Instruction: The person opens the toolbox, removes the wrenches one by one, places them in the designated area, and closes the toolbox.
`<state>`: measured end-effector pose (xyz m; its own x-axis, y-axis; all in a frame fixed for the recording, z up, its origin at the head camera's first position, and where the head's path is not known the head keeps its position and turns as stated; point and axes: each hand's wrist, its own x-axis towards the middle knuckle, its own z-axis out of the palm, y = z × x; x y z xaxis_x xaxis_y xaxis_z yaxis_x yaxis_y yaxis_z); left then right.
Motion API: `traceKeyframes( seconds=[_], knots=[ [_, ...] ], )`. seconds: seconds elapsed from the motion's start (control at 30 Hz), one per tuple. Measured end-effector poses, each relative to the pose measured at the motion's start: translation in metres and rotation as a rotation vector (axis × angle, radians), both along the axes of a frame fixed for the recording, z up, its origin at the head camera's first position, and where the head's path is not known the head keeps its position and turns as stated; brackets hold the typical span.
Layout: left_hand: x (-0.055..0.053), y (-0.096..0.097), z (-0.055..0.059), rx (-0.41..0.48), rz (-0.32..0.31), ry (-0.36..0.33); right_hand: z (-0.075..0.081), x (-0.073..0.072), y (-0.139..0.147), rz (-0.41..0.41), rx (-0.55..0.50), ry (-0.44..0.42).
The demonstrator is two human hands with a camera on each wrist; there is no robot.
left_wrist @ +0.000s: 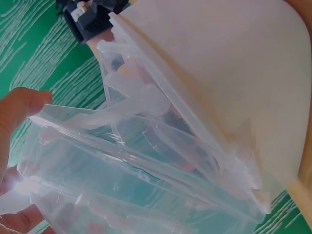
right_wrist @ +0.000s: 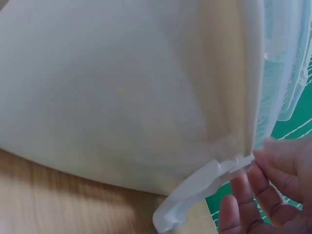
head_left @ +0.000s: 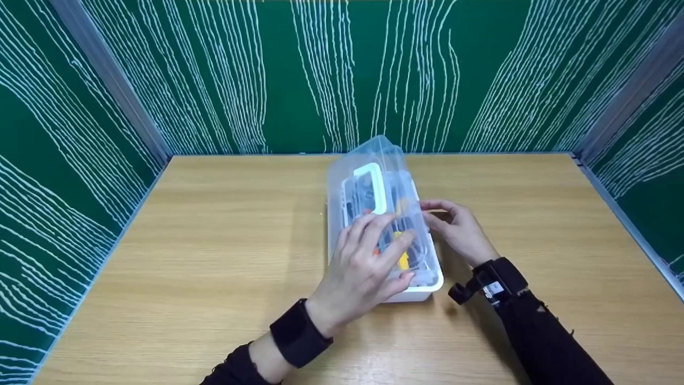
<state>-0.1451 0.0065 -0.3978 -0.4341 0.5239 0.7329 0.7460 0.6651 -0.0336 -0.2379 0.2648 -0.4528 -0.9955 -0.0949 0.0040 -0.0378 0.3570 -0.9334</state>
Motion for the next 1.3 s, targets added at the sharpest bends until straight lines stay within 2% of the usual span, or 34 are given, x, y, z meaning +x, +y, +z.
traceKeyframes(
  seconds=[0.17, 0.43, 0.9, 1.3],
  knots=[
    [0.0, -0.002, 0.0, -0.001, -0.001, -0.008, -0.001, -0.002, 0.0, 0.017, 0.023, 0.011],
    [0.0, -0.003, 0.0, 0.016, -0.002, -0.013, 0.0, -0.006, 0.0, 0.036, -0.031, -0.038],
    [0.001, -0.01, 0.003, 0.089, -0.058, -0.056, 0.002, -0.004, 0.003, 0.047, -0.03, -0.061],
    [0.001, -0.022, 0.005, 0.135, -0.028, -0.04, 0.002, -0.004, 0.005, 0.047, -0.048, -0.072]
  ],
)
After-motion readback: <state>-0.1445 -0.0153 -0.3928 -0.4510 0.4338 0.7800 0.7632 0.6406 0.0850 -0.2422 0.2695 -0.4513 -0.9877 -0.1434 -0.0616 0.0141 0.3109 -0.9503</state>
